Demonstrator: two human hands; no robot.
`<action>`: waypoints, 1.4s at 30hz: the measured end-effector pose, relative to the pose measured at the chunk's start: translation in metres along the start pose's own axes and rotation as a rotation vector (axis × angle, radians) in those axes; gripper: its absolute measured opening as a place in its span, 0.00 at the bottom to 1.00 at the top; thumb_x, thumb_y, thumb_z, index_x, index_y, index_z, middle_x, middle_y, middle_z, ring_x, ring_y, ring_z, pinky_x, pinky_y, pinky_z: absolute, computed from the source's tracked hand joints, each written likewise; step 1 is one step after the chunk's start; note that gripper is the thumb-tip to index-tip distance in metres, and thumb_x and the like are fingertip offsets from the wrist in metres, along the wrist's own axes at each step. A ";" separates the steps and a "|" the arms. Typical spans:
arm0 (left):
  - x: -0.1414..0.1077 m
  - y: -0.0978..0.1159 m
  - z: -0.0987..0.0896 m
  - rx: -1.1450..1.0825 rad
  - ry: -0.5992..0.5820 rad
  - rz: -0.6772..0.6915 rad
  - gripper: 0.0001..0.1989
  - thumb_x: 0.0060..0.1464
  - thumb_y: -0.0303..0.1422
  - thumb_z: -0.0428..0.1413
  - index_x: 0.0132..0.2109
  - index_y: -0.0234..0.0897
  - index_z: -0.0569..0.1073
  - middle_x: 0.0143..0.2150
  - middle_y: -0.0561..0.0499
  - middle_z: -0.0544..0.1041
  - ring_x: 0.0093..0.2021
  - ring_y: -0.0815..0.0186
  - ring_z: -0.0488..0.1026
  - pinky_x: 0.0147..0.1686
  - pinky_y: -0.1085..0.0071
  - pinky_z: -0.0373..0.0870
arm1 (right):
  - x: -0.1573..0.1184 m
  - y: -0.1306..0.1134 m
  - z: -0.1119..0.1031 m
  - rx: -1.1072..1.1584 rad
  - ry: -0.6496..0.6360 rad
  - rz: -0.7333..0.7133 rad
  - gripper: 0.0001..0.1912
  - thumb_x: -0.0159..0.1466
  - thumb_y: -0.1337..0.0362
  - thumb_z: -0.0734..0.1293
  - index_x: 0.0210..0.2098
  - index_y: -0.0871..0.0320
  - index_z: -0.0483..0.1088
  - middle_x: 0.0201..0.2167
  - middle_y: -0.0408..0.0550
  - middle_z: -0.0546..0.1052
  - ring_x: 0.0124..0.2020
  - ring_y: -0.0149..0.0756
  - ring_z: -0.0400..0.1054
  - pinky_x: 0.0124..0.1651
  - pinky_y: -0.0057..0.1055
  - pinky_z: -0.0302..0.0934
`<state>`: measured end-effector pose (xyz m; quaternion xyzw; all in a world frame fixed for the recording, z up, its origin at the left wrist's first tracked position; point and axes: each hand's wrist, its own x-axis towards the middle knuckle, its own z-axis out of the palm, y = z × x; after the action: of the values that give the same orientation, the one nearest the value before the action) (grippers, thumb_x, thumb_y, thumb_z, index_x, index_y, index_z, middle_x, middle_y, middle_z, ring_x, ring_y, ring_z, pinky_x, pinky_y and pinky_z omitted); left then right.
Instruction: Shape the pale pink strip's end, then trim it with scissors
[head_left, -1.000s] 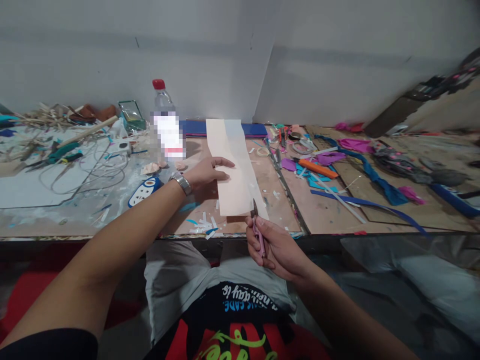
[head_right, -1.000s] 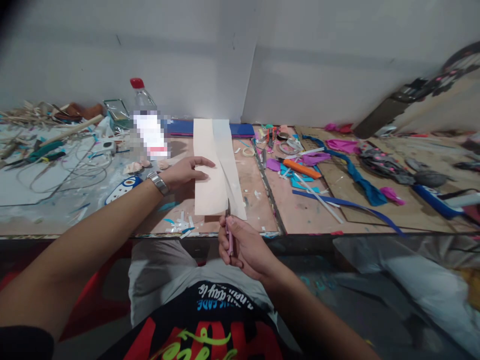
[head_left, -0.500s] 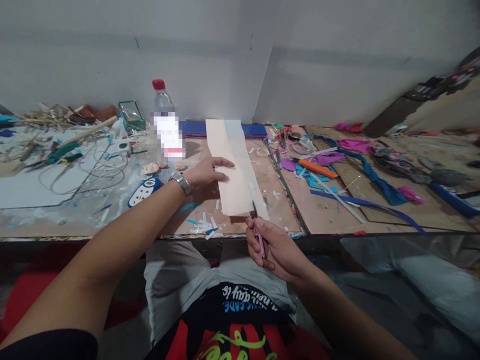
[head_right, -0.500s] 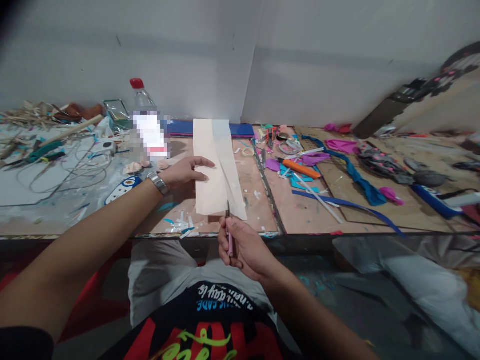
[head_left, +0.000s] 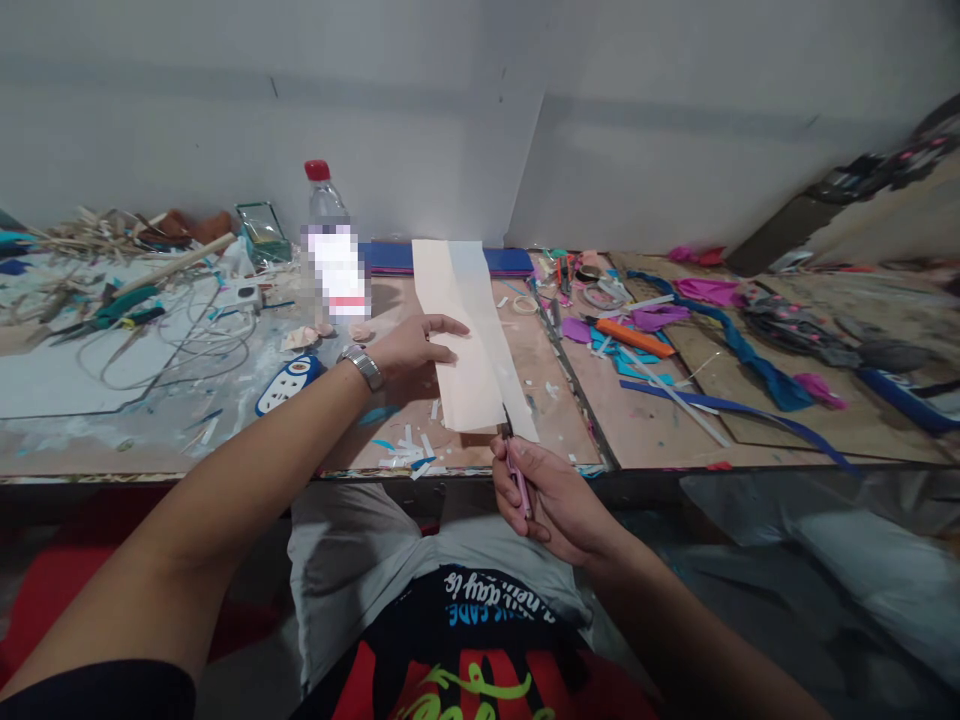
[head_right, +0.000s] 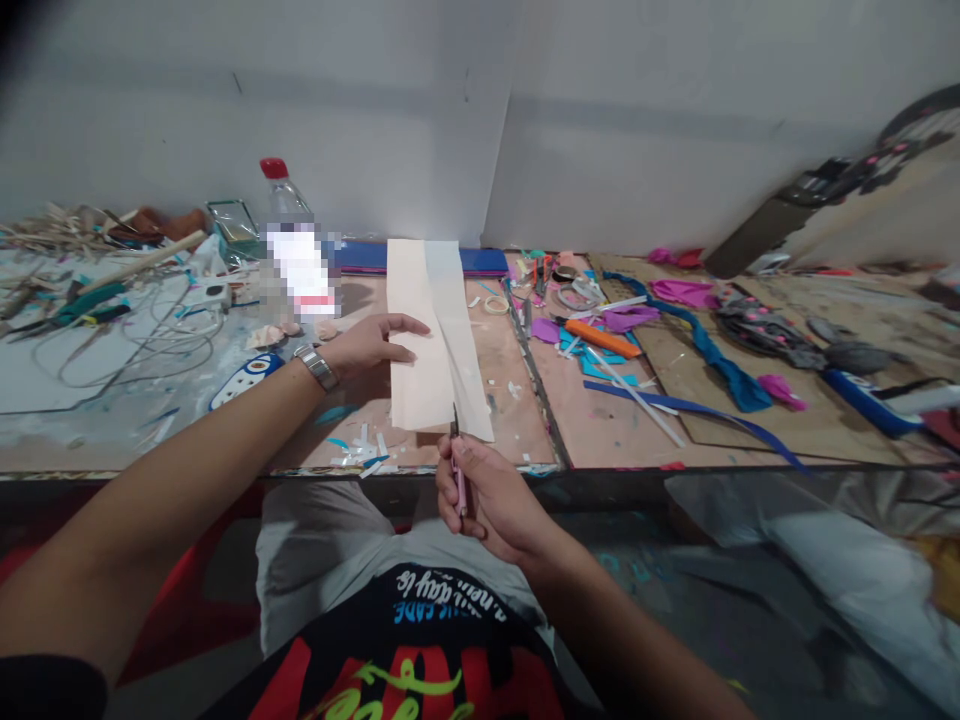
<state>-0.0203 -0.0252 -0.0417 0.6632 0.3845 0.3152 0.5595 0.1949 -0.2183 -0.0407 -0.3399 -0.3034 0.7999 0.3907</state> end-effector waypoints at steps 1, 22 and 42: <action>0.000 0.000 0.000 -0.001 0.001 0.001 0.24 0.46 0.23 0.64 0.52 0.35 0.77 0.51 0.44 0.78 0.42 0.64 0.75 0.45 0.65 0.71 | 0.000 0.000 0.000 0.001 0.001 0.001 0.14 0.69 0.52 0.66 0.42 0.57 0.64 0.21 0.36 0.68 0.15 0.24 0.63 0.11 0.13 0.46; 0.000 -0.001 0.001 -0.014 0.006 0.021 0.23 0.46 0.23 0.64 0.51 0.34 0.77 0.51 0.44 0.78 0.43 0.63 0.75 0.47 0.62 0.71 | -0.007 0.001 0.001 0.025 -0.009 -0.003 0.15 0.69 0.52 0.66 0.43 0.57 0.65 0.22 0.37 0.68 0.14 0.24 0.63 0.11 0.14 0.46; 0.000 0.001 0.000 0.009 0.002 0.021 0.24 0.46 0.24 0.64 0.52 0.37 0.77 0.51 0.45 0.78 0.42 0.64 0.75 0.44 0.63 0.72 | -0.009 0.001 0.003 0.005 0.015 0.006 0.15 0.68 0.52 0.67 0.42 0.57 0.64 0.21 0.36 0.68 0.14 0.24 0.62 0.11 0.13 0.46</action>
<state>-0.0208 -0.0254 -0.0406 0.6694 0.3796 0.3198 0.5528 0.1961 -0.2265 -0.0370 -0.3457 -0.2972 0.7993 0.3915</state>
